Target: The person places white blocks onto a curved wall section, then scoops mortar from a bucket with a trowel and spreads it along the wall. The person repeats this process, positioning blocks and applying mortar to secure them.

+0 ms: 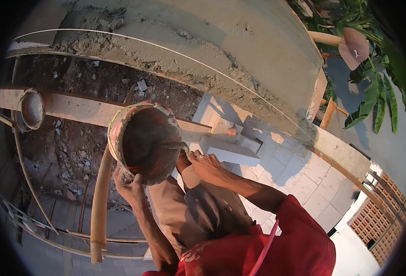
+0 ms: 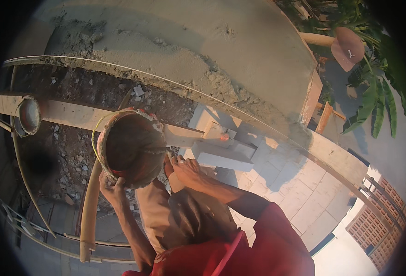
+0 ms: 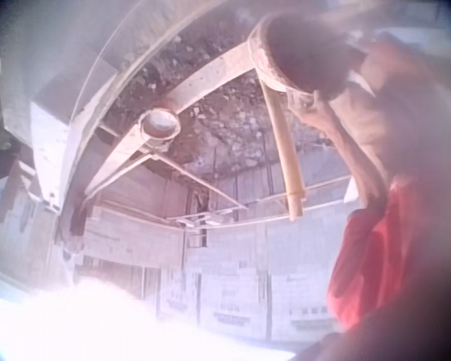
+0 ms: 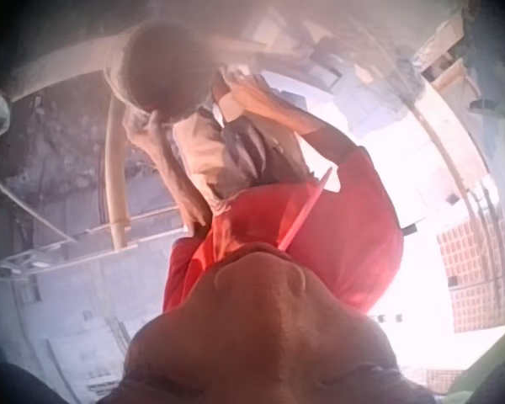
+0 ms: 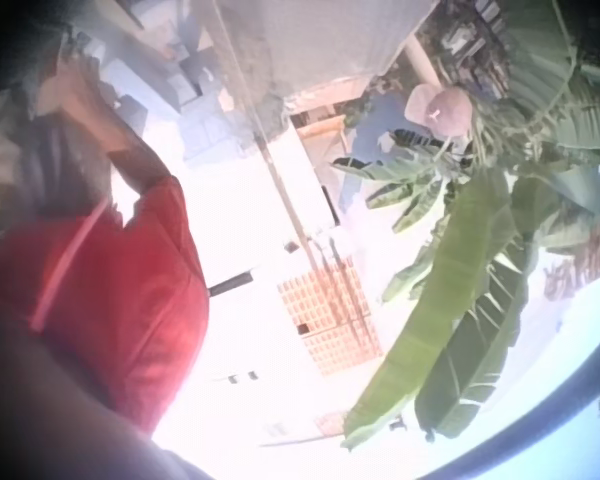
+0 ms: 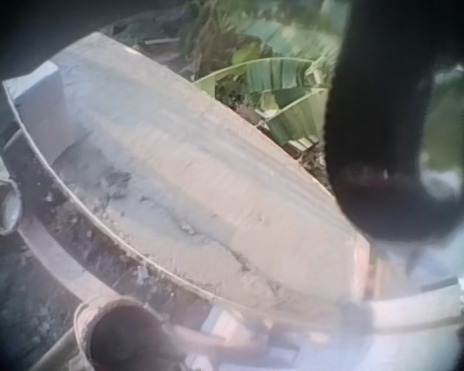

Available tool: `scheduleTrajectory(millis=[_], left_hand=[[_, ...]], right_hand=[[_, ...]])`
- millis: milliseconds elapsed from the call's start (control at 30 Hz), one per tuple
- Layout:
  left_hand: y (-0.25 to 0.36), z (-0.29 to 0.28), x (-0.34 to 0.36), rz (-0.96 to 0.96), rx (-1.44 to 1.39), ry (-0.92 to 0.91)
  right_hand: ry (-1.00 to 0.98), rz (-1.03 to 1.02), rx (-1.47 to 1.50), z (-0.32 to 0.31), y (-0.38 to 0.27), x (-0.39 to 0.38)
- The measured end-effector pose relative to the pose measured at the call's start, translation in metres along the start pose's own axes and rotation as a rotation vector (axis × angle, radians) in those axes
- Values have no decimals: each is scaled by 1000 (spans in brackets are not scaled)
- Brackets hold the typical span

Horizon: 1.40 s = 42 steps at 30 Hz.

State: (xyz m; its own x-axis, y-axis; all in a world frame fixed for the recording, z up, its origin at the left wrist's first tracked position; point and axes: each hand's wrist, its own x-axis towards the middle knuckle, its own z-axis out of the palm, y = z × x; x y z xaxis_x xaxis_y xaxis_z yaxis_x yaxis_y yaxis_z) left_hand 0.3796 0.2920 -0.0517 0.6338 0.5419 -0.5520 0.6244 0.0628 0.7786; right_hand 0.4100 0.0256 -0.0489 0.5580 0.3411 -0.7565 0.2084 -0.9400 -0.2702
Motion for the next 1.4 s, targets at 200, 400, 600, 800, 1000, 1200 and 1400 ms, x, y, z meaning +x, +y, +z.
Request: scheduleTrajectory(millis=[200,400,600,800,1000,1200,1400], left_hand=[[23,7,-6,22,70,-19],[28,5,-2,4,108,-8],[12,-3,-3,-256,-106,91],[-4,-1,4,-266,-89,201],[-14,-17,10,-222,-72,251],[-2,-37,14,-351,-162,274],[-10,-52,28,-278,-111,315]], right_hand=[[-133,-142,150,-4,-17,23],[-537,-232,629,-20,18,37],[-712,-169,1149,-79,26,19],[-59,-203,1092,-155,-10,21],[705,-121,736,-194,-80,88],[639,-141,1061,-199,-124,119],[125,-318,2214,-187,-145,132]])
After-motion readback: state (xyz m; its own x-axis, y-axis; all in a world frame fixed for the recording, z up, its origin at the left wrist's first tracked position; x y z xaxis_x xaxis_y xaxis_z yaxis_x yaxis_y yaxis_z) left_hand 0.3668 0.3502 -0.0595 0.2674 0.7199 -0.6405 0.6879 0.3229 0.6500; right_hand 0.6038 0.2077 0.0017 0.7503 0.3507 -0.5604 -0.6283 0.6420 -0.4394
